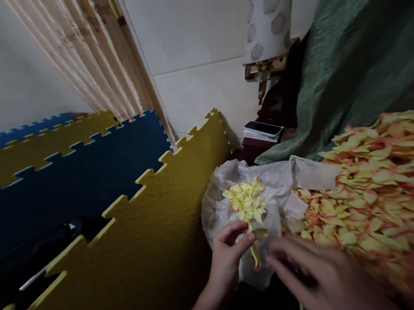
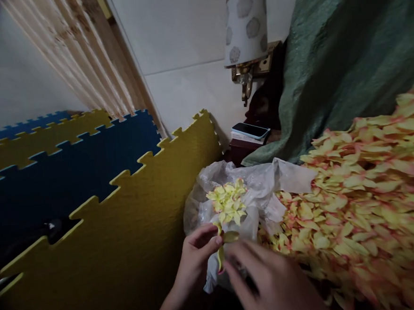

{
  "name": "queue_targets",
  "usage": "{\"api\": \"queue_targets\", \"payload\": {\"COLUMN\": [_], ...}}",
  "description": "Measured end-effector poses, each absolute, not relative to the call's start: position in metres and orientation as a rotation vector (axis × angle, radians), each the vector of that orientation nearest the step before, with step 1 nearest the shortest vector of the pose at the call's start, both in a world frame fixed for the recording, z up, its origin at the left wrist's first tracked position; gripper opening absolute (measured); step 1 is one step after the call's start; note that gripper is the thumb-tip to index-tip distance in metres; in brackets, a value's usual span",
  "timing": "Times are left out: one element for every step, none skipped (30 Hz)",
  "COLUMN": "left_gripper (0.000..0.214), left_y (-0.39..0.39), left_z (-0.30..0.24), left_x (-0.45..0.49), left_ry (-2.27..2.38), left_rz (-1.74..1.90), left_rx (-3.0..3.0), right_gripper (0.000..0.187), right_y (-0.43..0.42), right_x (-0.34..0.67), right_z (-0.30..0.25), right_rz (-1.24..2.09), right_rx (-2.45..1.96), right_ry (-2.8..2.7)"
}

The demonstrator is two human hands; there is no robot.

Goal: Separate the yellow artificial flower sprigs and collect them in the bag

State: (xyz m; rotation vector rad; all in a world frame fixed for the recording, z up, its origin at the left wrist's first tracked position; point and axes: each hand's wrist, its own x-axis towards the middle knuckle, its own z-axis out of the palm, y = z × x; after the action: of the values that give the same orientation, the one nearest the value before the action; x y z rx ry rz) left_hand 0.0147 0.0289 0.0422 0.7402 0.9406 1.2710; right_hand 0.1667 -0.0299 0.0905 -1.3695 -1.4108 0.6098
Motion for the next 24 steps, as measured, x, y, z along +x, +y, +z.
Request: {"api": "queue_targets", "payload": {"left_gripper": [0.027, 0.025, 0.022, 0.02, 0.019, 0.018, 0.018, 0.018, 0.018, 0.017, 0.016, 0.016, 0.015, 0.014, 0.014, 0.013, 0.012, 0.011, 0.011, 0.01, 0.01, 0.009, 0.009, 0.009], "left_y": [0.026, 0.024, 0.023, 0.022, 0.021, 0.021, 0.022, 0.022, 0.023, 0.023, 0.023, 0.022, 0.022, 0.02, 0.019, 0.018, 0.016, 0.015, 0.015, 0.014, 0.014, 0.015, 0.015, 0.015], "left_z": [0.043, 0.045, 0.047, 0.049, 0.051, 0.052, 0.053, 0.054, 0.054, 0.053, 0.051, 0.05, 0.048, 0.046, 0.045, 0.044, 0.044, 0.044, 0.045, 0.045, 0.046, 0.046, 0.046, 0.046], "left_x": [0.014, 0.014, 0.013, 0.012, 0.011, 0.01, 0.009, 0.008, 0.008, 0.008, 0.009, 0.01, 0.012, 0.014, 0.016, 0.018, 0.019, 0.02, 0.02, 0.02, 0.019, 0.019, 0.018, 0.017], "left_ry": [0.91, 0.885, 0.866, 0.851, 0.834, 0.815, 0.797, 0.778, 0.763, 0.755, 0.756, 0.765, 0.778, 0.791, 0.802, 0.809, 0.808, 0.803, 0.796, 0.789, 0.785, 0.782, 0.78, 0.778], "left_rz": [1.238, 1.204, 1.168, 1.122, 1.068, 1.014, 0.963, 0.92, 0.888, 0.869, 0.869, 0.882, 0.906, 0.932, 0.957, 0.973, 0.979, 0.971, 0.959, 0.946, 0.936, 0.927, 0.922, 0.919], "left_rx": [0.756, 0.771, 0.777, 0.775, 0.771, 0.765, 0.76, 0.756, 0.749, 0.741, 0.729, 0.717, 0.711, 0.714, 0.723, 0.738, 0.755, 0.77, 0.779, 0.783, 0.784, 0.784, 0.78, 0.778], "right_gripper": [0.014, 0.014, 0.016, 0.017, 0.02, 0.021, 0.022, 0.022, 0.022, 0.021, 0.021, 0.02, 0.02, 0.019, 0.018, 0.017, 0.015, 0.014, 0.012, 0.011, 0.01, 0.009, 0.008, 0.006], "right_y": [-0.021, -0.013, -0.006, 0.0, 0.002, 0.003, 0.002, -0.001, -0.004, -0.008, -0.012, -0.016, -0.019, -0.022, -0.025, -0.026, -0.027, -0.028, -0.028, -0.027, -0.026, -0.026, -0.025, -0.024], "right_x": [0.165, 0.163, 0.161, 0.16, 0.16, 0.16, 0.161, 0.162, 0.162, 0.163, 0.162, 0.162, 0.16, 0.159, 0.157, 0.156, 0.155, 0.154, 0.154, 0.154, 0.155, 0.156, 0.156, 0.156], "right_z": [0.085, 0.078, 0.071, 0.063, 0.056, 0.05, 0.046, 0.044, 0.043, 0.043, 0.044, 0.044, 0.045, 0.045, 0.044, 0.044, 0.043, 0.042, 0.041, 0.04, 0.039, 0.038, 0.037, 0.036], "right_rz": [0.708, 0.823, 0.936, 1.032, 1.113, 1.174, 1.212, 1.231, 1.237, 1.222, 1.186, 1.135, 1.069, 0.999, 0.936, 0.886, 0.858, 0.848, 0.849, 0.854, 0.859, 0.863, 0.863, 0.859], "right_rx": [-1.366, -1.346, -1.313, -1.274, -1.239, -1.216, -1.209, -1.209, -1.209, -1.215, -1.23, -1.251, -1.278, -1.303, -1.319, -1.327, -1.324, -1.315, -1.303, -1.292, -1.281, -1.267, -1.252, -1.24], "right_ry": [-1.433, -1.426, -1.381, -1.313, -1.238, -1.175, -1.127, -1.093, -1.074, -1.056, -1.033, -1.004, -0.965, -0.925, -0.894, -0.875, -0.87, -0.877, -0.892, -0.904, -0.914, -0.924, -0.933, -0.941]}}
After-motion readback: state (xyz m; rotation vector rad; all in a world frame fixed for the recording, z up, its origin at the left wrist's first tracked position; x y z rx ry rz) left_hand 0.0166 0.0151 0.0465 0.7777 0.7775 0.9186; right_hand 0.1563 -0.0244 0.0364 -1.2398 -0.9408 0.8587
